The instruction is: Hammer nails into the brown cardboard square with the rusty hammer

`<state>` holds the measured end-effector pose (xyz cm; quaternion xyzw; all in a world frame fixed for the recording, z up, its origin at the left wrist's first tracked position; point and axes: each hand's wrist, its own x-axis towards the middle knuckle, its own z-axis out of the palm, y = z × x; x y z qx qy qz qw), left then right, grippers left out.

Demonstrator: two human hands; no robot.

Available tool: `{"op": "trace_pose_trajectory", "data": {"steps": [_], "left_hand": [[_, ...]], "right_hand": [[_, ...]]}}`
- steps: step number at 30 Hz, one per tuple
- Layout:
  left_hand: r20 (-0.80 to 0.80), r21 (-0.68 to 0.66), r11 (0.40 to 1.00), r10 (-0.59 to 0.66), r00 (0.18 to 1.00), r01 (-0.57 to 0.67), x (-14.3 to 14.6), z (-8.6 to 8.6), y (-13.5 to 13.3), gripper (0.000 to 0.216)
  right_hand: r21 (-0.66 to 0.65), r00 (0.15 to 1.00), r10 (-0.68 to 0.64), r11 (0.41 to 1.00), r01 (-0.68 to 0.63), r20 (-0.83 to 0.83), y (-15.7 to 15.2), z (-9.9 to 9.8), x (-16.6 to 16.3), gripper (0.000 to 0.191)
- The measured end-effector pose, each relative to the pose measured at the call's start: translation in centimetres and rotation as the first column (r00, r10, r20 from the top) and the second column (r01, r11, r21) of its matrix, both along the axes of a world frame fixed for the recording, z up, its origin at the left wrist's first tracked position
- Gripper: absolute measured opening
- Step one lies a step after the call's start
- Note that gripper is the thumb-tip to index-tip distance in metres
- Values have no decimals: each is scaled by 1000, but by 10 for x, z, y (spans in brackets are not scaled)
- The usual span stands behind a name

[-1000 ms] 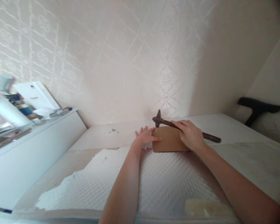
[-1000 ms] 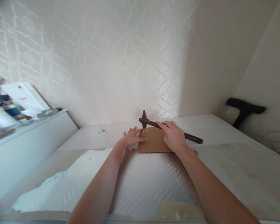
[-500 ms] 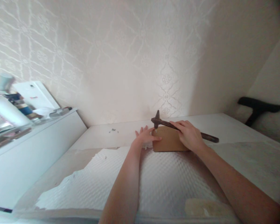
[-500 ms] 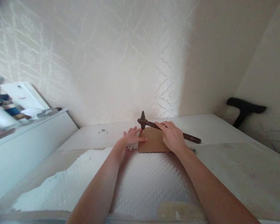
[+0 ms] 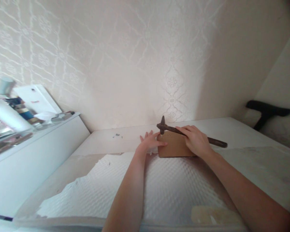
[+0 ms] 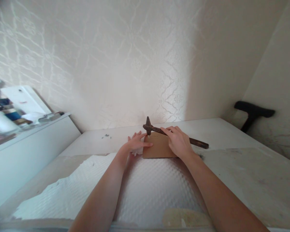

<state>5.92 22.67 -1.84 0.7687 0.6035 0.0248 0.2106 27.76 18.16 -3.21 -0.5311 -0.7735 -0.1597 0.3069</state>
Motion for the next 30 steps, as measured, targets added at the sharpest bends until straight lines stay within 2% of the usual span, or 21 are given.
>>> {"op": "trace_pose_trajectory", "data": {"steps": [7,10,16,20,24,30], "left_hand": [[-18,0,1000,14,1000,-14,1,-1,0,92],[-5,-4,1000,16,1000,-16,1,1,-1,91],[-5,4,1000,8,1000,-8,1,2,-2,88],[-10,-4,1000,15,1000,-15,2,3,-3,91],[6,1,1000,16,1000,-16,2,2,-2,92],[5,0,1000,18,1000,-18,2,2,-1,91]], "right_hand": [[28,998,-59,998,60,-27,1,0,4,50],[37,999,-26,999,27,-32,1,1,0,48],[-38,998,69,997,-69,5,1,2,10,52],[-1,999,33,999,-33,-33,1,3,19,52],[21,999,11,1000,-10,-49,2,2,11,50],[-58,999,38,998,-39,-20,0,5,9,50]]}}
